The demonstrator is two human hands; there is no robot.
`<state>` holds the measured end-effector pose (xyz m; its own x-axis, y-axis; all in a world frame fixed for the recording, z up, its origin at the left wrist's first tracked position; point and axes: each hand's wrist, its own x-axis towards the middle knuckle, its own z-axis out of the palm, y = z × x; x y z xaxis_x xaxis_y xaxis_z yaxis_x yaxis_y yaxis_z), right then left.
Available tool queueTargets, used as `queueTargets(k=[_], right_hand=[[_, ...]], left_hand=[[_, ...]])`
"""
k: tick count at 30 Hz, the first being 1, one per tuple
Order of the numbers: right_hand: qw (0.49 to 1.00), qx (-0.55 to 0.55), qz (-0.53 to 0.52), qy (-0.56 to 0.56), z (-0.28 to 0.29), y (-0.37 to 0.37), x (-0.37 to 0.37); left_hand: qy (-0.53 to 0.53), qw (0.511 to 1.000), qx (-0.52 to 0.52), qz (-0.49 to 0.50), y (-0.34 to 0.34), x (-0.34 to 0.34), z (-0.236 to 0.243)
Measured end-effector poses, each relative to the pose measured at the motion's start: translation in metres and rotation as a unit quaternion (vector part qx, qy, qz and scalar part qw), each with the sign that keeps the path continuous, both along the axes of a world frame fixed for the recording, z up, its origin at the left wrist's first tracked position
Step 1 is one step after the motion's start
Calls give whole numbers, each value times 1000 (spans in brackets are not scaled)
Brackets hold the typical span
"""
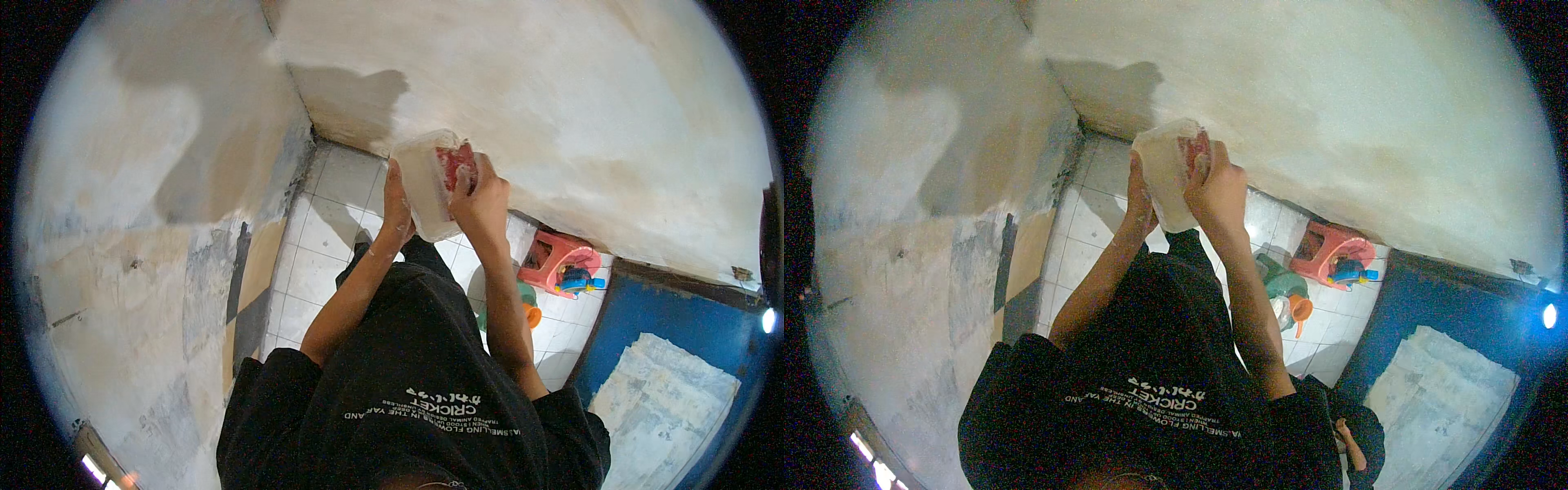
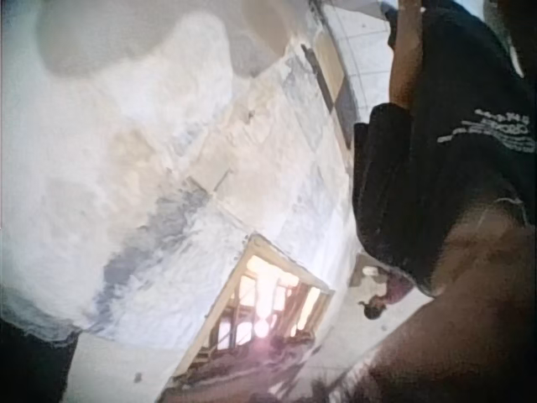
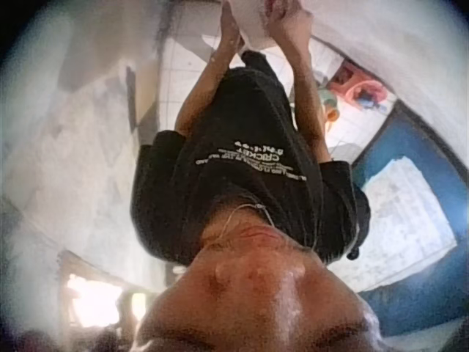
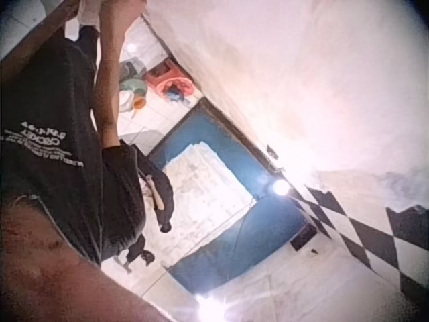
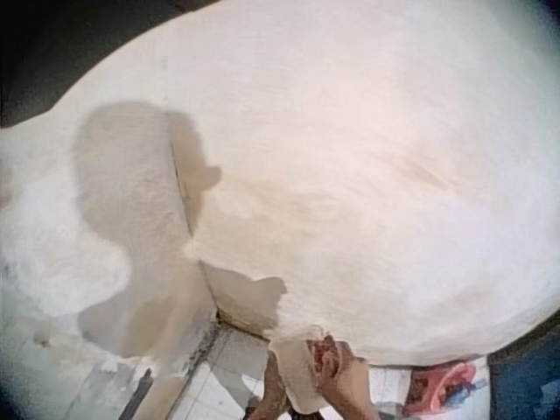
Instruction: The person applies plaster to the ceiling and the top edge of a wall using a red hand-scraper while holding a plastic container of plaster.
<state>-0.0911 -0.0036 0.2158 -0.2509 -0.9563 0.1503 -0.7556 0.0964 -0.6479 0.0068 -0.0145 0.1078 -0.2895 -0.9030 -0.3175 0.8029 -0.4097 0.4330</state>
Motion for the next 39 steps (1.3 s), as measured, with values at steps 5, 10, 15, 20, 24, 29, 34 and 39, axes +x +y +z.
queueTargets(k=[5,10,15,20,24,29,34,39], right_hand=[[999,-8,0,46,-7,-6,-5],[999,30,13,4,-10,-3,-3],[999,27,30,-17,-10,2,10],[998,30,37,-29,0,8,0],[997,60,10,40,0,0,-8],[999,40,15,-20,-18,2,-3],[999,30,29,-34,-21,8,-2],[998,18,-11,-55,-1,14,4]], left_hand=[[-51,998,-23,19,-4,1,-10],[-42,998,-34,9,-4,1,-13],[-3,1000,-12,2,-5,-4,-19],[-67,997,20,-10,-5,0,-7],[-40,999,-2,-6,-7,-1,-8],[-63,998,-20,-10,-7,-8,-11],[-88,996,-26,-16,-5,-4,-6],[-29,999,3,-26,-6,-6,-12]])
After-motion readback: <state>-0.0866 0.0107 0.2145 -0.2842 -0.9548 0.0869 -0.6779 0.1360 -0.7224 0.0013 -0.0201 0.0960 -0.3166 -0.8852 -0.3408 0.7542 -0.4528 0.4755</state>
